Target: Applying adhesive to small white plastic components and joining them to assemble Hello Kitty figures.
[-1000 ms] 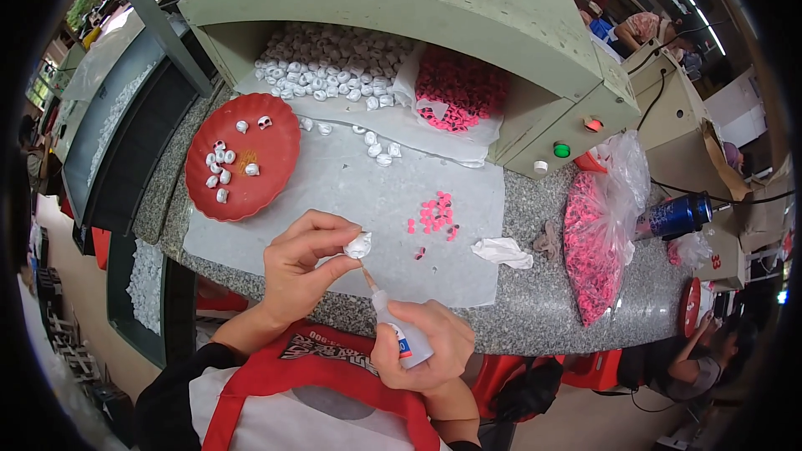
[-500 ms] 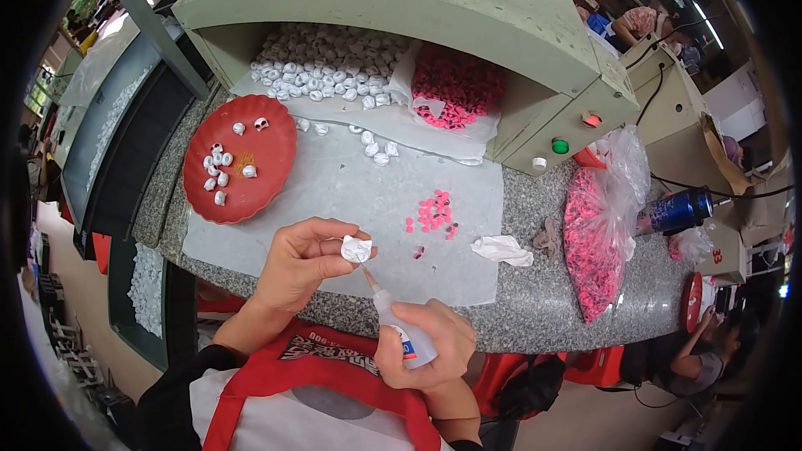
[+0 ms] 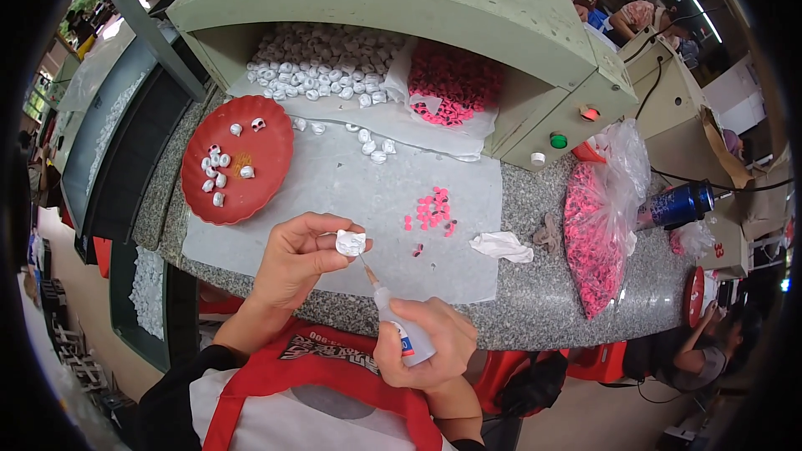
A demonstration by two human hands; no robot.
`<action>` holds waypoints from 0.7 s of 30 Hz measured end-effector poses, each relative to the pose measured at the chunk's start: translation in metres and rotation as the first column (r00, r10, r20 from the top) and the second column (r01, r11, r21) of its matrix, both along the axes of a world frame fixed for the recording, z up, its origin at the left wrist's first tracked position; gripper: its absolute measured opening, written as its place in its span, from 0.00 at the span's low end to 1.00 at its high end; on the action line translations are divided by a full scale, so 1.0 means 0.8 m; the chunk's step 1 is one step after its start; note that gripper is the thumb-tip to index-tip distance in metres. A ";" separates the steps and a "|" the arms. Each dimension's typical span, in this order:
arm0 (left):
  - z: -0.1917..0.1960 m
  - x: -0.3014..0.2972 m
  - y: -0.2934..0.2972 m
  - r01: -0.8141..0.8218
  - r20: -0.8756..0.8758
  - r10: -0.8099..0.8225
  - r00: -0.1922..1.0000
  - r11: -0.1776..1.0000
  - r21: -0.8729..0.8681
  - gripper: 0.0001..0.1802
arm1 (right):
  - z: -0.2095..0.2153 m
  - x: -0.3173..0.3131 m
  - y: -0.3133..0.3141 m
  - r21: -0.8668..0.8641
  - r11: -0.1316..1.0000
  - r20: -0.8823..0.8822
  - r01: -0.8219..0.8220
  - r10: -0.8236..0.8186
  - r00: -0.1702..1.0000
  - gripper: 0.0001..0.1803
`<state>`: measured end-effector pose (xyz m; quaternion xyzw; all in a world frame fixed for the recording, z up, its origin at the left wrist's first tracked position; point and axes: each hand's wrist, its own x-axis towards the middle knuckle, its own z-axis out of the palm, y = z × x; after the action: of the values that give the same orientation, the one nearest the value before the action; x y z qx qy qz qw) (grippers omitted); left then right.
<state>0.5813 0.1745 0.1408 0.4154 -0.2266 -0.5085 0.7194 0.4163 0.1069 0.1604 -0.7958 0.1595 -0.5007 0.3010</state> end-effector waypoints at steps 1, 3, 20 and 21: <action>-0.001 0.000 0.000 0.000 0.000 0.000 1.000 1.000 0.001 0.19 | 0.001 0.000 0.000 0.001 1.000 0.000 0.000 0.000 1.000 0.16; -0.002 -0.001 -0.001 0.006 0.009 -0.006 1.000 1.000 -0.001 0.19 | 0.004 0.000 0.001 0.014 1.000 -0.013 -0.016 0.016 1.000 0.16; -0.045 -0.003 -0.016 -0.038 0.025 0.036 0.999 0.996 0.083 0.20 | -0.141 -0.011 -0.072 0.856 0.451 -0.254 0.254 -0.063 0.965 0.11; -0.046 -0.003 -0.017 -0.020 0.009 0.019 1.000 0.997 0.072 0.20 | -0.149 -0.004 -0.072 0.718 0.580 -0.444 0.386 -0.046 0.895 0.11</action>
<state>0.5786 0.1612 0.1041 0.4452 -0.2070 -0.5077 0.7080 0.4128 0.0492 0.0414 -0.6343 0.5162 -0.2483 0.5192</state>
